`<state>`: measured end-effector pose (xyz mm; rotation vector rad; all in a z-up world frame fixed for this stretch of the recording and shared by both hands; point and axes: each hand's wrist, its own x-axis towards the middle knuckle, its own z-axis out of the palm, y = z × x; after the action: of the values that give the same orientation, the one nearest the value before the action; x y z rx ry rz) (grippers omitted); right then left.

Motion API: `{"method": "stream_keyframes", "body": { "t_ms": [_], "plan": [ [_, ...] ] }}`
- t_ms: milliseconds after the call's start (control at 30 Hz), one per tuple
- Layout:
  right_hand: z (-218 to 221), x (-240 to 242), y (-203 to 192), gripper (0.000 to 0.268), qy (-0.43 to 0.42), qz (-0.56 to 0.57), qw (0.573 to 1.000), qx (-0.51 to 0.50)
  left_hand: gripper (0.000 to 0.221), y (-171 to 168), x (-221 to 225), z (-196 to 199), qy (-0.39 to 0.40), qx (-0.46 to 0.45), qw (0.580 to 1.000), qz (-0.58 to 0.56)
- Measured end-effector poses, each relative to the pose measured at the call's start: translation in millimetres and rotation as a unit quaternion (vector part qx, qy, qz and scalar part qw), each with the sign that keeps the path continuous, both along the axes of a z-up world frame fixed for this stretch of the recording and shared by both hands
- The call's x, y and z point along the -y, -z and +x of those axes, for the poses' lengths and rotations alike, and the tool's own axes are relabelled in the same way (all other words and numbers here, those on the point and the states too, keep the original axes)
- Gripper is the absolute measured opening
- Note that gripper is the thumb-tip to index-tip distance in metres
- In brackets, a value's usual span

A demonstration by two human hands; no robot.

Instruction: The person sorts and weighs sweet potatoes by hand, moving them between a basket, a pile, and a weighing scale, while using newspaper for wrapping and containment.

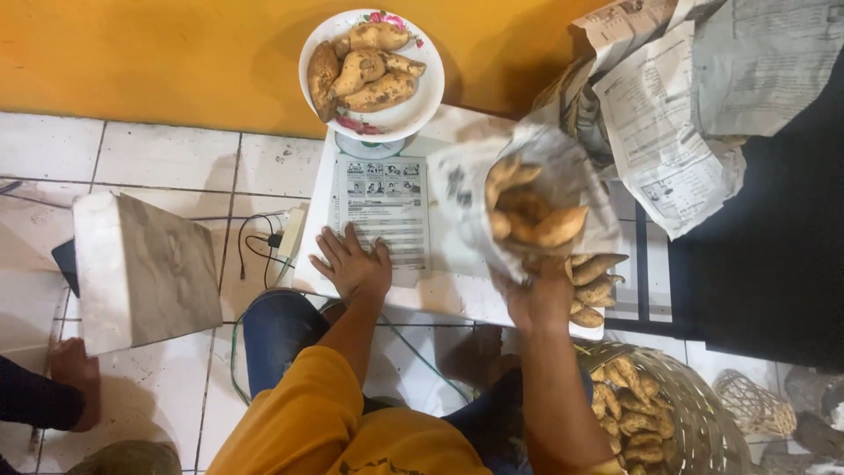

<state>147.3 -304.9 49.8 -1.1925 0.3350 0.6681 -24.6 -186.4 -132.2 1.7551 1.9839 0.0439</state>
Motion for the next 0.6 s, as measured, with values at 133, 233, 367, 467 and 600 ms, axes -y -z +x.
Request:
{"method": "stream_keyframes", "body": {
  "t_ms": [133, 233, 367, 467, 600],
  "plan": [
    [12, -63, -20, 0.033, 0.056, 0.07, 0.996, 0.016, 0.073, -9, -1, 1, -0.003, 0.01, 1.0, -0.012],
    [28, -101, -6, 0.021, 0.102, 0.137, 0.985, 0.0, 0.073, -9, 2, -1, 0.004, 0.028, 1.0, 0.012],
    [30, -136, 2, 0.018, 0.071, 0.128, 0.989, 0.005, 0.074, -2, 3, -1, 0.013, 0.012, 1.0, 0.013],
    [38, -158, 20, 0.019, 0.023, 0.105, 0.994, 0.013, 0.074, 6, 4, 1, 0.01, 0.015, 0.998, 0.056],
    [59, -187, 63, 0.019, 0.001, 0.107, 0.993, -0.048, 0.073, 12, 4, 0, 0.001, 0.032, 0.995, 0.098]
  ]
}}
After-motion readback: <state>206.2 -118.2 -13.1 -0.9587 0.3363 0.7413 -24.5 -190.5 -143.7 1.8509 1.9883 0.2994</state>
